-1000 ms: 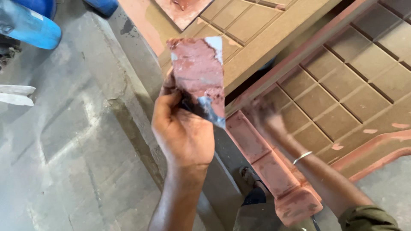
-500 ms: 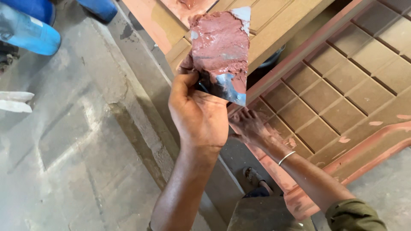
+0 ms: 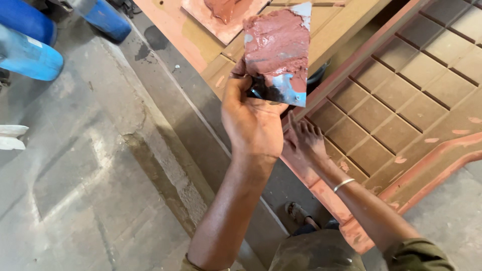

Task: The person uses a putty knife to apply pink filler paste to the edges and grooves of a wooden furniture piece. They repeatedly scoop filler from a container and smooth it into the grid-like recesses and along the frame of the object.

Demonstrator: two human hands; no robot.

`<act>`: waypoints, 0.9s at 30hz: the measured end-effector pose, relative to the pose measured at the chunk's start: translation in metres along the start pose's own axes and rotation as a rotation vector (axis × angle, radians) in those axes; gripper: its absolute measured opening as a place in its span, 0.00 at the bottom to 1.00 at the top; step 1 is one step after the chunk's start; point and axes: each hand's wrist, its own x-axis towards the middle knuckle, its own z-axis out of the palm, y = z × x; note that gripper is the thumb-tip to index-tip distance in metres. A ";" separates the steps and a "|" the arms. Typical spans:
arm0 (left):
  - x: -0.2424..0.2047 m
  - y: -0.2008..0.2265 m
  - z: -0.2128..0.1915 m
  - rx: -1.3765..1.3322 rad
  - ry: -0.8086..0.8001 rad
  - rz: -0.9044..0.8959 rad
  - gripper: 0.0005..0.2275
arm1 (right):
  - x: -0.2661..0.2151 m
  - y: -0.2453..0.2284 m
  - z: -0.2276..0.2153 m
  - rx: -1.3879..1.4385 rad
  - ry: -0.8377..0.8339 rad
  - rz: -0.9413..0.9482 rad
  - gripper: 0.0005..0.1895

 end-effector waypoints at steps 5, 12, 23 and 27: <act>0.005 -0.006 -0.010 -0.017 0.048 -0.047 0.14 | 0.004 -0.009 0.042 -0.134 -0.049 -0.075 0.34; 0.004 -0.015 -0.015 -0.032 0.091 -0.062 0.14 | -0.016 -0.034 0.018 -0.119 -0.011 -0.319 0.35; -0.004 -0.057 -0.043 0.014 0.231 -0.112 0.14 | 0.015 0.053 -0.008 0.440 0.137 -0.141 0.39; -0.004 -0.070 -0.054 0.088 0.344 -0.167 0.14 | 0.011 0.032 0.029 -0.075 0.142 -0.316 0.31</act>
